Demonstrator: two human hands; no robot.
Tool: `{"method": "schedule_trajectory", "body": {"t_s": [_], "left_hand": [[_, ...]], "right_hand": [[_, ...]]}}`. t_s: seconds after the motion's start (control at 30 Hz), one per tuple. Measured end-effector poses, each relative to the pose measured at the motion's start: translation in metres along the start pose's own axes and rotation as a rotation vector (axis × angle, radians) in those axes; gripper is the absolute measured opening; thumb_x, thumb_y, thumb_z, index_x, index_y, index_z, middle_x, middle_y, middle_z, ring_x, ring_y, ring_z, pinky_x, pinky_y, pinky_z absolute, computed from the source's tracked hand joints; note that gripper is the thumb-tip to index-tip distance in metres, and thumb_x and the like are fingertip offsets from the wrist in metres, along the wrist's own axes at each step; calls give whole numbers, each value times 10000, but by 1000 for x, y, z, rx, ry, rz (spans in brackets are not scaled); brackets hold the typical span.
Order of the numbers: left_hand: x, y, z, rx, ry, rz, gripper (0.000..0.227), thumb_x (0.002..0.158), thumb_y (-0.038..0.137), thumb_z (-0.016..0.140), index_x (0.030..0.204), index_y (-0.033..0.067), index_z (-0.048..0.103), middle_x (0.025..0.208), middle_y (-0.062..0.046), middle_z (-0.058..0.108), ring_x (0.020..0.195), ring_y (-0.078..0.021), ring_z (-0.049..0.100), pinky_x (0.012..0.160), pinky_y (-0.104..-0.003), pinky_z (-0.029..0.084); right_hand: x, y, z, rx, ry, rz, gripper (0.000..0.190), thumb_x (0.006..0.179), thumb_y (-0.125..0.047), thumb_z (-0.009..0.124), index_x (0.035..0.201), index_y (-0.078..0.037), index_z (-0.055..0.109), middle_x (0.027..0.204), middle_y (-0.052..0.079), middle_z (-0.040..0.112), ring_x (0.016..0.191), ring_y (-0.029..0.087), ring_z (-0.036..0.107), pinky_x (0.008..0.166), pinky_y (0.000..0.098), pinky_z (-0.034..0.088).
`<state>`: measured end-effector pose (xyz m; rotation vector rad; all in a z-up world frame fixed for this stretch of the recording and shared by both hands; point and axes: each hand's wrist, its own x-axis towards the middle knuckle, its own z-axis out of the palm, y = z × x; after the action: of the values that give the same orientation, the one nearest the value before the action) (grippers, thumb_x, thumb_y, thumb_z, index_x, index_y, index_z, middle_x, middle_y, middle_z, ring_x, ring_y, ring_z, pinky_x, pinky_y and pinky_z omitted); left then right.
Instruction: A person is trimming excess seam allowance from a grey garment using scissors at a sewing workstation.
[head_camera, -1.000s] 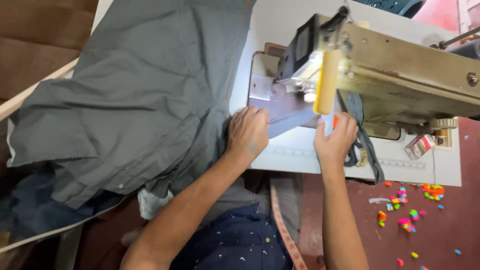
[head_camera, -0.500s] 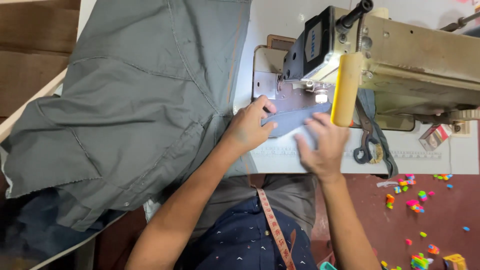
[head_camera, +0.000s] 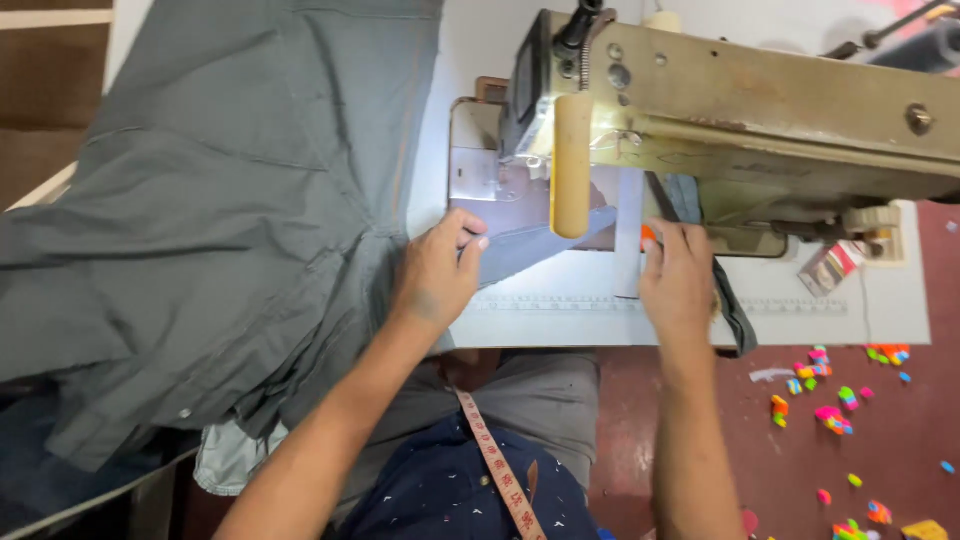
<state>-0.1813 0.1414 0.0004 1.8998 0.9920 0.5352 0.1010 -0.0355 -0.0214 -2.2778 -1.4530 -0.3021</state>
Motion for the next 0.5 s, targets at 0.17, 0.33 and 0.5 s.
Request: {"method": "schedule_trajectory", "body": {"t_s": [0.17,0.33,0.5], "left_hand": [[-6,9,1,75,178,107,182,890,92,677,1046,176,636,913,-103,726,935,-351,706,797,-469,566],[-2,-4,12,175,292,200,220,875,75,687,1058,164,606,887,-68,669,894,-328,669,772,-469,540],[-6,-3,16,388,460,319,88,911,62,683,881,134,642,874,-66,524,830,-297,489,706,-424,364]], "right_hand": [[10,-7,-19,36,-150,-46,336,958,-46,700,1293,-62,698,1117,217,609,999,459,617,889,510,498],[17,-6,-29,96,-326,126,335,949,-123,724,1283,-106,702,1157,166,624,1046,381,634,906,452,524],[26,-4,-35,124,-425,246,249,953,-194,685,1105,-35,567,1023,115,630,886,272,575,763,422,450]]}}
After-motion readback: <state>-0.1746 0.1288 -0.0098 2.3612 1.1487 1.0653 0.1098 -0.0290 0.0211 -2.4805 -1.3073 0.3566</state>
